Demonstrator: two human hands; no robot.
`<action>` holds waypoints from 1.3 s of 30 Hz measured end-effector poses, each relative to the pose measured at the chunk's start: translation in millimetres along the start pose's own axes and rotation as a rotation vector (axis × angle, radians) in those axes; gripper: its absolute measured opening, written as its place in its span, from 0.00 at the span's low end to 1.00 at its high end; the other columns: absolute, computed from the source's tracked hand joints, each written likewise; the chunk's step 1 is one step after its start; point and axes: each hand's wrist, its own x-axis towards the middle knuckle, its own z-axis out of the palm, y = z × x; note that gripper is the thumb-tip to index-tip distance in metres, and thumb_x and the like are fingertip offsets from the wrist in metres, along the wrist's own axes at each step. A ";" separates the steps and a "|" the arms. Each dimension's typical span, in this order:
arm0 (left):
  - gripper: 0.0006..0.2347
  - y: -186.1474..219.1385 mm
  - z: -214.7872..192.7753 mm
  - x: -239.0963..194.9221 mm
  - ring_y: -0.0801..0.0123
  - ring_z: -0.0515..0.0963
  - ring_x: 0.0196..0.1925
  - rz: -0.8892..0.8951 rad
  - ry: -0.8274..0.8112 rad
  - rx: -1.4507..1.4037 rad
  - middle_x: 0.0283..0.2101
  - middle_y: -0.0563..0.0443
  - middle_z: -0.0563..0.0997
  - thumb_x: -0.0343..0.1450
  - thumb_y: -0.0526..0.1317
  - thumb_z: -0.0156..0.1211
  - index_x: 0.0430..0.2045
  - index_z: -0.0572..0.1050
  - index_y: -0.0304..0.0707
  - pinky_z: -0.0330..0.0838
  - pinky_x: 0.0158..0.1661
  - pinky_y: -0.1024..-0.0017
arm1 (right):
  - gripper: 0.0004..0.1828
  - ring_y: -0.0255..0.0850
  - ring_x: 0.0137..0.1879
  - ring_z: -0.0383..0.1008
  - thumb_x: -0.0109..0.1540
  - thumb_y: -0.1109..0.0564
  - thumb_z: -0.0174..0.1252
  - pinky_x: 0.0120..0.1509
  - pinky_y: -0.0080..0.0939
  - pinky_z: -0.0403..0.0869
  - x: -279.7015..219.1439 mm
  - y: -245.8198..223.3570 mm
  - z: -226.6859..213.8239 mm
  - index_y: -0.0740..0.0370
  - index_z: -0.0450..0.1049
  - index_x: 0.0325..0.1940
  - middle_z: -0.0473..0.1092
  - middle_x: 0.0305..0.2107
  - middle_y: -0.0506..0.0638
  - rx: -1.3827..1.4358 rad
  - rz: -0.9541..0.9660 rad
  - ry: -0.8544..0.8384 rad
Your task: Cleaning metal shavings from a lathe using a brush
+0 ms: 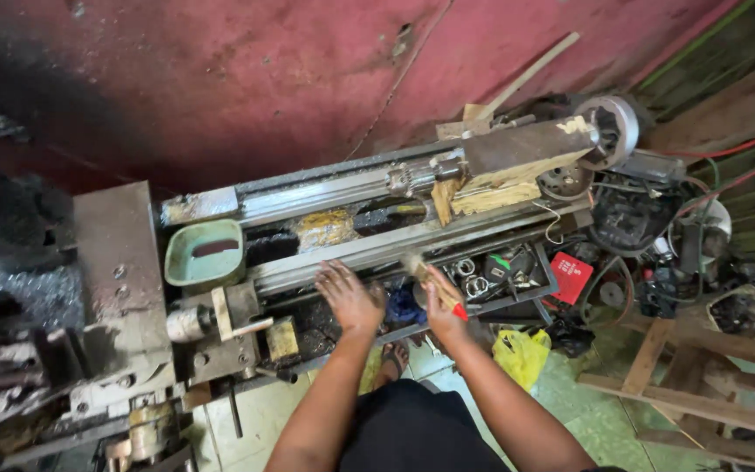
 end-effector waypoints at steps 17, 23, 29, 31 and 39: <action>0.32 57.0 47.9 -27.1 0.46 0.68 0.69 0.911 -0.200 -0.154 0.62 0.41 0.74 0.57 0.48 0.69 0.59 0.73 0.43 0.56 0.70 0.48 | 0.20 0.56 0.49 0.78 0.65 0.64 0.58 0.52 0.52 0.79 79.4 -17.1 -73.0 0.59 0.77 0.62 0.73 0.45 0.59 -0.679 -0.353 0.248; 0.34 3.5 84.9 -32.8 0.41 0.69 0.67 0.858 -0.208 -0.174 0.63 0.39 0.73 0.57 0.45 0.70 0.61 0.72 0.40 0.59 0.68 0.44 | 0.15 0.53 0.47 0.81 0.57 0.59 0.64 0.57 0.50 0.76 107.3 -11.1 -46.7 0.50 0.81 0.48 0.77 0.37 0.56 -1.149 -0.274 -0.207; 0.32 -11.1 80.2 -35.2 0.48 0.74 0.63 0.838 -0.085 -0.235 0.56 0.47 0.78 0.55 0.46 0.69 0.57 0.75 0.48 0.63 0.66 0.49 | 0.15 0.51 0.44 0.83 0.55 0.62 0.60 0.52 0.50 0.79 103.6 -81.8 32.8 0.44 0.82 0.41 0.80 0.30 0.47 -1.022 -0.114 -0.582; 0.31 -14.2 97.5 -38.2 0.49 0.75 0.62 0.834 -0.088 -0.269 0.55 0.49 0.78 0.54 0.47 0.69 0.56 0.75 0.49 0.63 0.67 0.50 | 0.14 0.52 0.43 0.83 0.55 0.63 0.60 0.51 0.51 0.79 85.6 -106.5 68.9 0.46 0.82 0.39 0.80 0.29 0.48 -0.932 -0.080 -0.637; 0.26 -33.3 118.0 -27.0 0.45 0.71 0.63 0.707 -0.208 -0.165 0.55 0.42 0.75 0.59 0.47 0.68 0.53 0.75 0.41 0.64 0.64 0.52 | 0.07 0.58 0.48 0.80 0.60 0.52 0.61 0.52 0.57 0.80 61.2 -83.6 180.1 0.43 0.82 0.42 0.79 0.32 0.56 -0.585 -0.004 -0.712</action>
